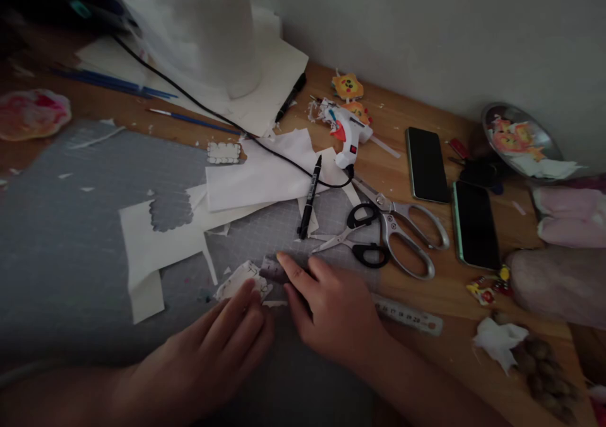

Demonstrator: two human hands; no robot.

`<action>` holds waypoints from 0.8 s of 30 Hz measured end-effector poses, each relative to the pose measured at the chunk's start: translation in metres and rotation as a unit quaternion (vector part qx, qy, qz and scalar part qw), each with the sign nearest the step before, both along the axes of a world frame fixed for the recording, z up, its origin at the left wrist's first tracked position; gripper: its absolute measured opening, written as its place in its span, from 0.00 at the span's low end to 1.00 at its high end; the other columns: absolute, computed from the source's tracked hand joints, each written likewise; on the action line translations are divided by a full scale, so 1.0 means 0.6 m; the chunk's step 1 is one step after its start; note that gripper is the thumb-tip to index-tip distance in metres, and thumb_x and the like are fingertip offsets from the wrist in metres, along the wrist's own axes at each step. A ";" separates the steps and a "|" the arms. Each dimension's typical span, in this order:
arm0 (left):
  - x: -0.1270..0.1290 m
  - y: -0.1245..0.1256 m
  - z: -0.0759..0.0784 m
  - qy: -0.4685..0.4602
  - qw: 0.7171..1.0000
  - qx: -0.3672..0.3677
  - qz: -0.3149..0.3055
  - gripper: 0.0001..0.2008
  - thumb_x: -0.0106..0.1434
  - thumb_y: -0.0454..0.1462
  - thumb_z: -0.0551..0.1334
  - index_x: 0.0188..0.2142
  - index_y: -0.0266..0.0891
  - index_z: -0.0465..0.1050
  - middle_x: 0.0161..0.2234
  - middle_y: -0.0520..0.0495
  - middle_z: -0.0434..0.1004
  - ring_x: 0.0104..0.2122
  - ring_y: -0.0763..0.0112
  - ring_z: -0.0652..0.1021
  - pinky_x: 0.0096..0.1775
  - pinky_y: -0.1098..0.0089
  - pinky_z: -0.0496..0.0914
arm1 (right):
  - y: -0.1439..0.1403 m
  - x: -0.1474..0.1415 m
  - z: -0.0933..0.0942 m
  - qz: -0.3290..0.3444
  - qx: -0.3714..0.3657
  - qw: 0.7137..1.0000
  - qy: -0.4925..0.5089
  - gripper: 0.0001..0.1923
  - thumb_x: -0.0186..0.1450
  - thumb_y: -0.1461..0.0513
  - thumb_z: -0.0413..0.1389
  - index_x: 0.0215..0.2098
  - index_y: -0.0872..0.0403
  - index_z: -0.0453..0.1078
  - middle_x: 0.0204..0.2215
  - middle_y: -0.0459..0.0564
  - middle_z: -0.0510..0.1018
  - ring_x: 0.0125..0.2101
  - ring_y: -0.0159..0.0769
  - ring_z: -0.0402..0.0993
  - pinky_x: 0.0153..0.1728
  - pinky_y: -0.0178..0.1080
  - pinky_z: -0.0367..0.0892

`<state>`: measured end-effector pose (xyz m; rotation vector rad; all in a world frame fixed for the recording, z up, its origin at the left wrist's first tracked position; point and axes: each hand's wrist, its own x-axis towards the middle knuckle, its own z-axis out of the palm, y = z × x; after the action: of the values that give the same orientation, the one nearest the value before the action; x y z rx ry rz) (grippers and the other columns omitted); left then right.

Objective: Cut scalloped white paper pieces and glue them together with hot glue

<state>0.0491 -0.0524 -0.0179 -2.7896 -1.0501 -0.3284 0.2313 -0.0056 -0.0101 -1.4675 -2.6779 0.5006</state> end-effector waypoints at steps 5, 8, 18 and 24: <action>0.000 -0.001 0.001 0.006 1.000 -0.002 -0.001 0.12 0.63 0.33 0.48 0.40 0.33 0.68 0.33 0.47 0.75 0.41 0.63 0.75 0.41 0.66 0.64 | -0.001 -0.002 0.001 0.001 0.009 1.000 -0.008 0.21 0.66 0.57 0.44 0.56 0.49 0.61 0.26 0.45 0.70 0.21 0.31 0.68 0.21 0.34 0.59; -0.001 0.000 0.002 0.003 1.000 0.004 -0.002 0.12 0.63 0.32 0.47 0.40 0.33 0.68 0.34 0.47 0.75 0.41 0.63 0.76 0.41 0.66 0.64 | -0.001 -0.001 0.000 0.000 0.004 1.000 0.002 0.21 0.65 0.57 0.44 0.56 0.49 0.60 0.28 0.46 0.71 0.23 0.31 0.69 0.23 0.34 0.61; -0.001 -0.002 -0.005 -0.019 1.000 0.001 -0.007 0.13 0.64 0.31 0.45 0.39 0.33 0.68 0.33 0.47 0.75 0.41 0.64 0.75 0.42 0.65 0.62 | -0.003 -0.001 -0.005 -0.014 0.036 0.999 0.024 0.21 0.65 0.58 0.45 0.55 0.53 0.62 0.29 0.49 0.72 0.25 0.34 0.70 0.25 0.36 0.65; 0.003 -0.008 -0.015 -0.027 0.999 0.007 0.020 0.10 0.63 0.34 0.49 0.36 0.35 0.68 0.33 0.47 0.74 0.41 0.63 0.75 0.41 0.65 0.62 | 0.008 0.001 -0.006 -0.045 0.125 0.990 0.055 0.17 0.63 0.62 0.49 0.49 0.55 0.68 0.37 0.55 0.72 0.38 0.40 0.68 0.40 0.43 0.66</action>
<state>0.0509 -0.0571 -0.0269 -2.7579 -1.1095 -0.4074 0.2318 -0.0007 -0.0138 -1.4344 -2.4702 0.2226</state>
